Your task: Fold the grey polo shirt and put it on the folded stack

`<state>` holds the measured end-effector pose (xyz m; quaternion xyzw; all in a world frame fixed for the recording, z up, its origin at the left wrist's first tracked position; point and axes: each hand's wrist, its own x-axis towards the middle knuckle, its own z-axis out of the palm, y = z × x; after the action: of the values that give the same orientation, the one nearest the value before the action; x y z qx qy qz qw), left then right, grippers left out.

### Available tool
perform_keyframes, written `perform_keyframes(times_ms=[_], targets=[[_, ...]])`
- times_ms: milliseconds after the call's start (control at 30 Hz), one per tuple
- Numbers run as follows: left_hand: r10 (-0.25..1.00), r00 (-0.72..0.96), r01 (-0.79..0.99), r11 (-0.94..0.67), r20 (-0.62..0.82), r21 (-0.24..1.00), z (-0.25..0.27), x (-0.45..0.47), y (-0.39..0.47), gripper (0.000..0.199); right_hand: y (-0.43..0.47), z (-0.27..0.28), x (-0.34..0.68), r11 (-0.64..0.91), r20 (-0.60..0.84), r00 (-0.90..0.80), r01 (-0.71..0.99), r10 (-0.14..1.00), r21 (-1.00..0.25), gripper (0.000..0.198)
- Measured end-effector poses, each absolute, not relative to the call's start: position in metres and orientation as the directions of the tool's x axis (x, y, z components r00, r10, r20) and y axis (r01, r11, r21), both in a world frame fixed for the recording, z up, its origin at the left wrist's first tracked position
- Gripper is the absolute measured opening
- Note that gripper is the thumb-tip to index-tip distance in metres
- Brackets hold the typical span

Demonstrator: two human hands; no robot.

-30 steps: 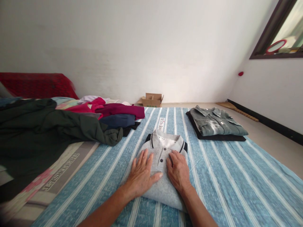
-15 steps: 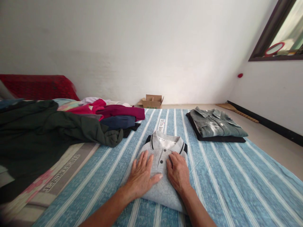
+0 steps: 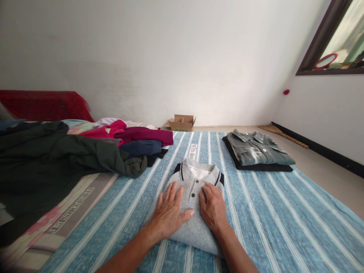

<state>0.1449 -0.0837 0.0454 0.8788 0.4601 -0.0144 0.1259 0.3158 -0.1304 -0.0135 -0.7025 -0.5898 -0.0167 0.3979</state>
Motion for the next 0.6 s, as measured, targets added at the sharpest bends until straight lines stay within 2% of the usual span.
perform_keyframes(times_ms=[200, 300, 467, 600], targets=[[0.799, 0.588, 0.797, -0.544, -0.129, 0.262, 0.046, 0.140, -0.079, 0.084, -0.130, -0.013, 0.314, 0.018, 0.489, 0.322, 0.821, 0.810, -0.570, 0.031], [0.799, 0.596, 0.776, -0.550, -0.075, 0.310, 0.041, 0.136, -0.071, 0.077, -0.129, -0.009, 0.315, 0.032, 0.472, 0.350, 0.776, 0.809, -0.630, 0.030], [0.810, 0.564, 0.688, -0.568, 0.160, 0.452, 0.027, 0.127, -0.048, 0.057, -0.127, 0.003, 0.332, 0.072, 0.448, 0.481, 0.616, 0.754, -0.784, 0.028], [0.848, 0.436, 0.624, -0.525, 0.300, 0.579, 0.022, 0.121, -0.030, 0.045, -0.131, 0.007, 0.355, -0.085, 0.361, 0.672, 0.534, 0.646, -0.841, 0.034]])
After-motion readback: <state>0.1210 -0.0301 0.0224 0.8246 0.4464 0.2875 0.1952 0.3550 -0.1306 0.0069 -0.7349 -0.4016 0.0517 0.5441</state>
